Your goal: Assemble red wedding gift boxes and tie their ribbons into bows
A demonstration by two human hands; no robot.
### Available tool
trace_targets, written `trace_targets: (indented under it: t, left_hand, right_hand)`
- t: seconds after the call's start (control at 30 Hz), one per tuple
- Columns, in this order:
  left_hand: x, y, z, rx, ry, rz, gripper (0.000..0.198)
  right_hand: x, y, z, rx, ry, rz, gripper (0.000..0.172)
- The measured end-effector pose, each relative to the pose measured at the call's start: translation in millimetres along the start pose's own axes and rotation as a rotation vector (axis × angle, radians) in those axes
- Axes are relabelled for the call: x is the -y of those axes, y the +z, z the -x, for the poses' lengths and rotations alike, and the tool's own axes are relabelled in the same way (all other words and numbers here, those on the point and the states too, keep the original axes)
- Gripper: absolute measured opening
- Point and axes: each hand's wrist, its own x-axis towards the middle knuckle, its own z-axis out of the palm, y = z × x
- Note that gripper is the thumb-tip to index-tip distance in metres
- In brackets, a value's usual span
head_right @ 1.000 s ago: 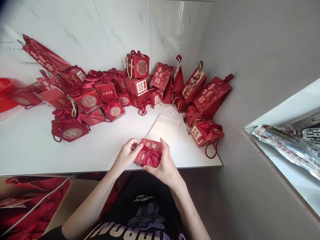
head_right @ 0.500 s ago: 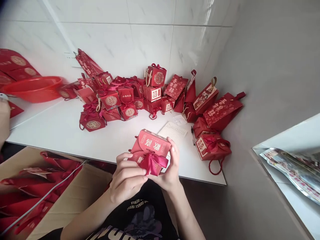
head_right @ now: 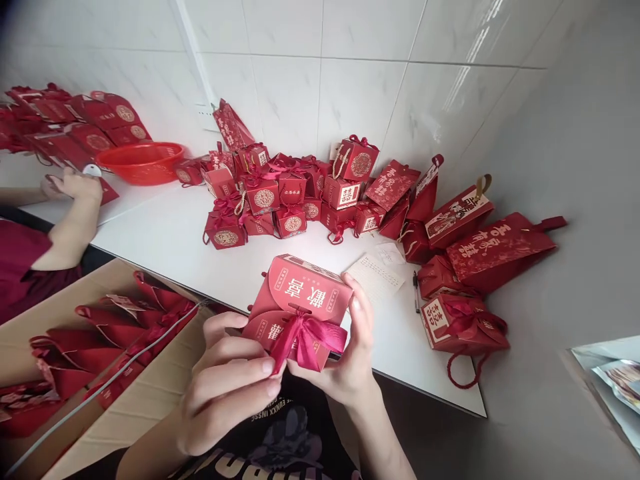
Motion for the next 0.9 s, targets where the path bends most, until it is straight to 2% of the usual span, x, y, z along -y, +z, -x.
trace_targets:
  t: [0.07,0.1,0.13,0.23,0.3,0.37,0.47,0.57,0.6,0.63,0.67,0.77,0.8,0.83,0.9]
  left_hand:
    - [20.4,-10.0,-4.7,0.065,-0.013,0.044,0.012]
    - [33.3,-14.4,-6.8,0.063,-0.089,0.076,0.008]
    - [46.8,-17.9,-8.0,0.032,-0.217,0.109,0.009]
    - [82.7,-22.9,-3.4,0.048,-0.634,0.274,0.012]
    - [97.0,-24.5,6.9,0.093,-0.771,0.384,0.01]
    - [103.2,-27.5,19.5,0.145,-0.827,0.423,0.009]
    - [104.8,-35.7,33.4,0.217,-0.866,0.405,0.009]
    - [108.9,-48.5,34.5,0.262,-0.9,0.391,0.01]
    - [112.0,-54.6,32.3,0.318,-0.938,0.399,0.011]
    - [115.7,-62.1,29.8,0.429,-0.993,0.431,0.012]
    - [119.9,-71.3,27.4,0.608,-1.061,0.489,0.013]
    - [131.5,-110.3,31.0,1.325,-1.204,0.687,0.015]
    - [134.0,-127.1,38.1,1.477,-1.221,0.672,0.014]
    - [135.6,-145.6,48.3,1.574,-1.247,0.598,0.012]
    - [136.5,-186.6,75.7,1.631,-1.349,0.338,0.011]
  right_hand:
    - [-0.6,6.6,-2.6,-0.019,0.177,-0.088,0.097]
    - [-2.1,10.9,-4.5,-0.03,0.312,-0.179,0.096]
    - [-4.1,15.8,-6.7,-0.036,0.468,-0.301,0.092]
    - [-9.8,30.5,-13.2,0.015,0.9,-0.713,0.072]
    - [-10.1,39.0,-15.8,0.088,1.065,-0.893,0.066]
    - [-6.9,46.4,-16.4,0.176,1.118,-0.988,0.067]
    - [1.0,56.6,-16.4,0.268,1.09,-1.016,0.072]
    - [6.8,66.6,-18.3,0.338,1.048,-0.973,0.075]
    - [7.8,70.1,-19.0,0.364,1.051,-0.958,0.076]
    - [8.2,73.5,-19.5,0.379,1.061,-0.939,0.076]
    - [8.3,76.7,-19.6,0.378,1.069,-0.91,0.076]
    - [6.7,84.7,-17.5,0.254,0.986,-0.743,0.073]
    - [5.8,86.5,-16.5,0.205,0.9,-0.663,0.07]
    - [4.7,88.2,-15.7,0.173,0.793,-0.569,0.067]
    - [2.4,92.3,-15.9,0.16,0.539,-0.344,0.065]
